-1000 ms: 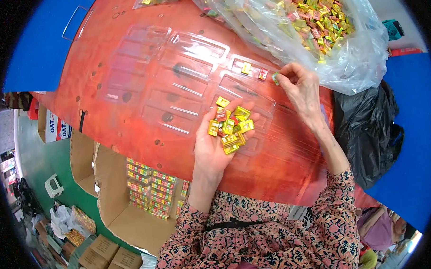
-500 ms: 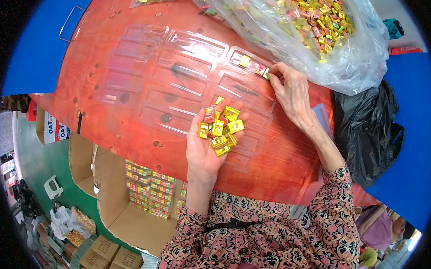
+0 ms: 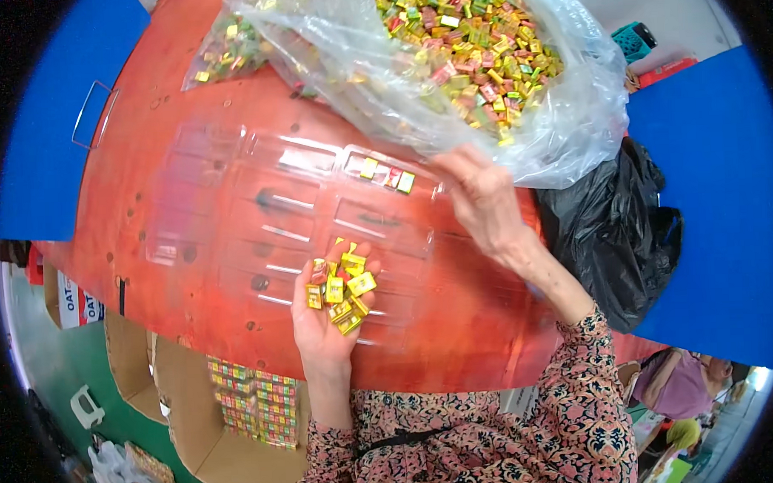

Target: Packing small, colorful square objects into designated slots in a plastic tray.

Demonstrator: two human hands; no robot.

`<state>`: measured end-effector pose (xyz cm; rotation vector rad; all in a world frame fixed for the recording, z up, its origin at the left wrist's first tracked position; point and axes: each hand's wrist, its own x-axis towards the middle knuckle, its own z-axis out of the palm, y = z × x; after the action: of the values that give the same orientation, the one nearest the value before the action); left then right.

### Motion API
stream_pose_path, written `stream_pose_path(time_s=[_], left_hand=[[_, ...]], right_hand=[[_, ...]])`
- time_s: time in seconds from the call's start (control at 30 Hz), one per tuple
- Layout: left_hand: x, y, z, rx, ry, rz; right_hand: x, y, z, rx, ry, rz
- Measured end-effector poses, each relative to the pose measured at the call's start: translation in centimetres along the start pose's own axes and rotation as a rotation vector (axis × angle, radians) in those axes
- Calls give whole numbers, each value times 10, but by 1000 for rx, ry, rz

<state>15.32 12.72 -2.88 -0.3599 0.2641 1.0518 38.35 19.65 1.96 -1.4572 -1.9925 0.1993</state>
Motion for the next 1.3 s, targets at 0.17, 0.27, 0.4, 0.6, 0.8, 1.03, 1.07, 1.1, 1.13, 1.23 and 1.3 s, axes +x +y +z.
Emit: stream_pose_path(time_s=[0.17,0.27,0.4,0.6,0.8,1.03,1.07,1.1,1.13,1.23,1.3], left_hand=[[3,-10,21,95,100,48],[3,-16,22,139,125,44],[6,-14,34,171,153,72],[13,-19,47,174,199,61],[27,-21,46,147,225,69],[35,-25,45,157,220,9],[35,-26,48,170,206,-1],[35,-27,51,182,192,-8],[33,-27,54,182,191,-8],[25,-26,61,191,198,35],[22,-25,63,185,180,59]], right_hand=[[68,58,-50,-212,318,44],[92,156,-56,-384,399,-103],[151,176,-60,-314,343,-40],[235,180,-44,-74,265,31],[232,176,-18,-517,-163,137],[177,178,-53,-131,-233,-71],[175,181,-58,4,-191,-13],[175,183,-62,2,-191,-12],[178,184,-65,-7,-90,24],[186,175,-63,17,108,75],[191,174,-64,-27,80,102]])
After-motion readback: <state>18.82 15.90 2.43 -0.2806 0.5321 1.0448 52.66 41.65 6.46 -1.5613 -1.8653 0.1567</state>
